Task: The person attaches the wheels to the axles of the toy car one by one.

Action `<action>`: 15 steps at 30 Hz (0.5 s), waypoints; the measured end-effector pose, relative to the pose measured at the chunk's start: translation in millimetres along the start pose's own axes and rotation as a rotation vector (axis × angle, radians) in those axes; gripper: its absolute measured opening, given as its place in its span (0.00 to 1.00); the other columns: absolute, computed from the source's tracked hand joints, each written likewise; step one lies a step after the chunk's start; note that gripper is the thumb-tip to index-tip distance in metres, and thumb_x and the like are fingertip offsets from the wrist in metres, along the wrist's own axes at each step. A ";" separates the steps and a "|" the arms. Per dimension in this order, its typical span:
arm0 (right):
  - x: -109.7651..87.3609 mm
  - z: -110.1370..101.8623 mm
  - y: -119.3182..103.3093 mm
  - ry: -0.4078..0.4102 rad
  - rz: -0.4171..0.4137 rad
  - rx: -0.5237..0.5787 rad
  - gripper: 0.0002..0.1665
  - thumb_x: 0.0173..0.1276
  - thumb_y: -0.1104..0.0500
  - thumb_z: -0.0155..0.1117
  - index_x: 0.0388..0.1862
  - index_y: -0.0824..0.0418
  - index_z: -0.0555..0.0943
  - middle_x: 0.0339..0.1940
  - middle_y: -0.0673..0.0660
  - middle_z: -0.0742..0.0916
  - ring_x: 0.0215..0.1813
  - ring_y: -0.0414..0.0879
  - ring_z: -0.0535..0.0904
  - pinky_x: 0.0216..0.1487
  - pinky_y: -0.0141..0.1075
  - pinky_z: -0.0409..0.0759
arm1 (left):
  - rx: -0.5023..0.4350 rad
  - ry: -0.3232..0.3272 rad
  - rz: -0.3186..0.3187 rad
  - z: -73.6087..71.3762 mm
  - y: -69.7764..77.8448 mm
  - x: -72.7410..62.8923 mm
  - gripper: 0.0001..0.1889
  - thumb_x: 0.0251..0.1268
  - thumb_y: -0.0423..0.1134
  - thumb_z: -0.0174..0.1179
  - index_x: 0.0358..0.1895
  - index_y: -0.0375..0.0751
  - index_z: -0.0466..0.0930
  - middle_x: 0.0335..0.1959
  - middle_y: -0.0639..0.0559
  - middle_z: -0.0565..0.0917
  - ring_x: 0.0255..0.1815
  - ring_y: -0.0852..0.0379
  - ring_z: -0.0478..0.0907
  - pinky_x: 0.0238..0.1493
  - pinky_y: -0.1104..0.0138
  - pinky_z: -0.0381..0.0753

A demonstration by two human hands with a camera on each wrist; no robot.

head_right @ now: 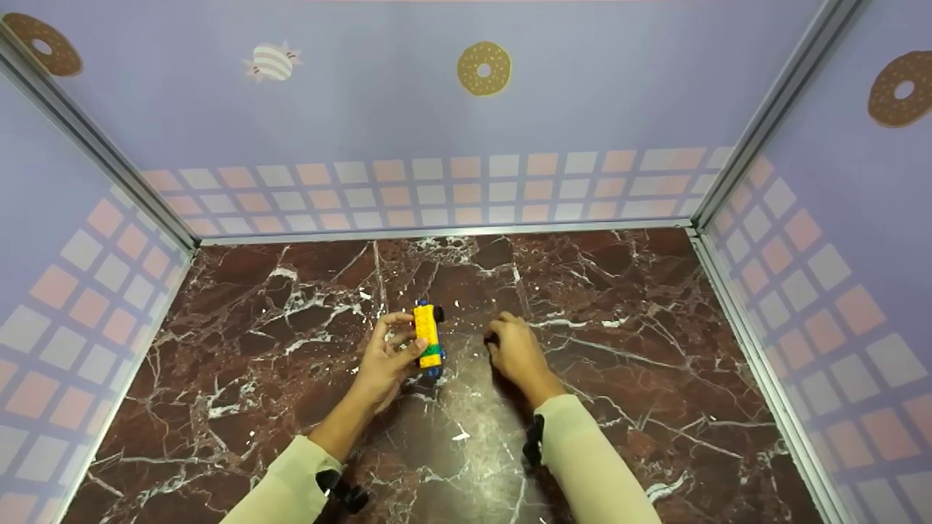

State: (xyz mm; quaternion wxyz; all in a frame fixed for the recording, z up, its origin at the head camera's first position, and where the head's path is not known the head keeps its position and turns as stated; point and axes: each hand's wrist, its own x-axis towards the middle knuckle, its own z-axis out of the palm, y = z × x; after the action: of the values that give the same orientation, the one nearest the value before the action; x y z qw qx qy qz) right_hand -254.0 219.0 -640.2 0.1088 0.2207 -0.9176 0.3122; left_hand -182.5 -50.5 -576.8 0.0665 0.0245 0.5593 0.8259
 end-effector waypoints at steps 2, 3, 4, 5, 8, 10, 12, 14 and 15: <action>-1.8 -6.6 -11.1 0.027 -0.002 0.053 0.11 0.58 0.69 0.79 0.38 0.59 0.91 0.38 0.53 0.86 0.38 0.50 0.83 0.43 0.46 0.88 | 0.005 -0.016 0.002 -1.2 0.0 0.3 0.33 0.77 0.28 0.67 0.79 0.40 0.62 0.57 0.39 0.82 0.47 0.52 0.90 0.49 0.53 0.98; -2.5 -10.9 -17.8 0.039 -0.004 0.079 0.11 0.58 0.70 0.78 0.38 0.59 0.91 0.36 0.53 0.85 0.37 0.49 0.82 0.40 0.45 0.86 | 0.006 -0.027 0.006 -1.9 -0.1 0.5 0.35 0.78 0.28 0.67 0.81 0.41 0.61 0.56 0.40 0.82 0.47 0.52 0.90 0.48 0.53 0.98; -3.3 -8.5 -12.9 0.053 -0.021 0.096 0.10 0.58 0.69 0.78 0.39 0.58 0.91 0.35 0.52 0.84 0.35 0.48 0.80 0.37 0.43 0.84 | 0.005 -0.036 0.008 -2.5 -0.1 0.6 0.37 0.78 0.28 0.67 0.83 0.42 0.60 0.56 0.40 0.83 0.47 0.52 0.90 0.48 0.53 0.98; -4.4 -3.1 -2.9 0.065 -0.045 0.121 0.09 0.61 0.66 0.78 0.40 0.57 0.91 0.35 0.51 0.83 0.35 0.46 0.79 0.37 0.41 0.83 | 0.006 -0.039 0.008 -3.0 -0.1 0.7 0.38 0.78 0.28 0.67 0.85 0.43 0.59 0.55 0.40 0.83 0.46 0.52 0.91 0.48 0.54 0.98; -4.8 -7.2 -6.1 0.048 -0.051 0.148 0.08 0.65 0.64 0.78 0.43 0.58 0.91 0.34 0.51 0.80 0.35 0.44 0.76 0.36 0.37 0.81 | 0.002 -0.044 0.010 -3.1 0.5 0.8 0.40 0.77 0.28 0.67 0.87 0.43 0.60 0.55 0.42 0.84 0.47 0.53 0.90 0.48 0.56 0.98; -4.4 -17.4 -20.9 0.027 -0.029 0.150 0.09 0.66 0.65 0.78 0.45 0.61 0.91 0.34 0.53 0.80 0.35 0.44 0.76 0.36 0.36 0.80 | -0.001 -0.043 0.012 -2.5 1.1 0.5 0.40 0.77 0.28 0.68 0.87 0.44 0.62 0.55 0.43 0.84 0.47 0.53 0.90 0.49 0.57 0.98; -2.7 -26.7 -38.2 -0.001 0.015 0.131 0.11 0.65 0.69 0.77 0.46 0.65 0.91 0.34 0.55 0.80 0.35 0.45 0.76 0.36 0.34 0.79 | -0.004 -0.041 0.013 -1.9 1.6 0.1 0.39 0.76 0.27 0.68 0.86 0.44 0.63 0.54 0.44 0.84 0.47 0.53 0.90 0.49 0.57 0.98; -1.2 -34.8 -53.1 -0.028 0.060 0.115 0.12 0.64 0.71 0.77 0.47 0.68 0.91 0.34 0.57 0.81 0.35 0.46 0.77 0.36 0.33 0.78 | -0.010 -0.040 0.013 -1.4 1.8 0.0 0.39 0.76 0.26 0.68 0.86 0.45 0.65 0.54 0.45 0.85 0.47 0.53 0.90 0.49 0.57 0.98; -0.6 -36.7 -56.5 -0.035 0.070 0.114 0.12 0.65 0.71 0.77 0.48 0.68 0.91 0.35 0.58 0.81 0.36 0.46 0.77 0.36 0.31 0.77 | -0.012 -0.041 0.013 -1.4 1.5 0.1 0.39 0.76 0.26 0.67 0.86 0.44 0.64 0.53 0.46 0.85 0.47 0.53 0.90 0.49 0.57 0.98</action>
State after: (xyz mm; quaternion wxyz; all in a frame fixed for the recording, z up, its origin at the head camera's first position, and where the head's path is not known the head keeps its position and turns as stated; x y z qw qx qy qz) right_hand -224.5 202.0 -582.1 0.0689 0.1997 -0.9073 0.3635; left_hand -182.9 -52.4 -575.9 0.0725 0.0448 0.5527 0.8290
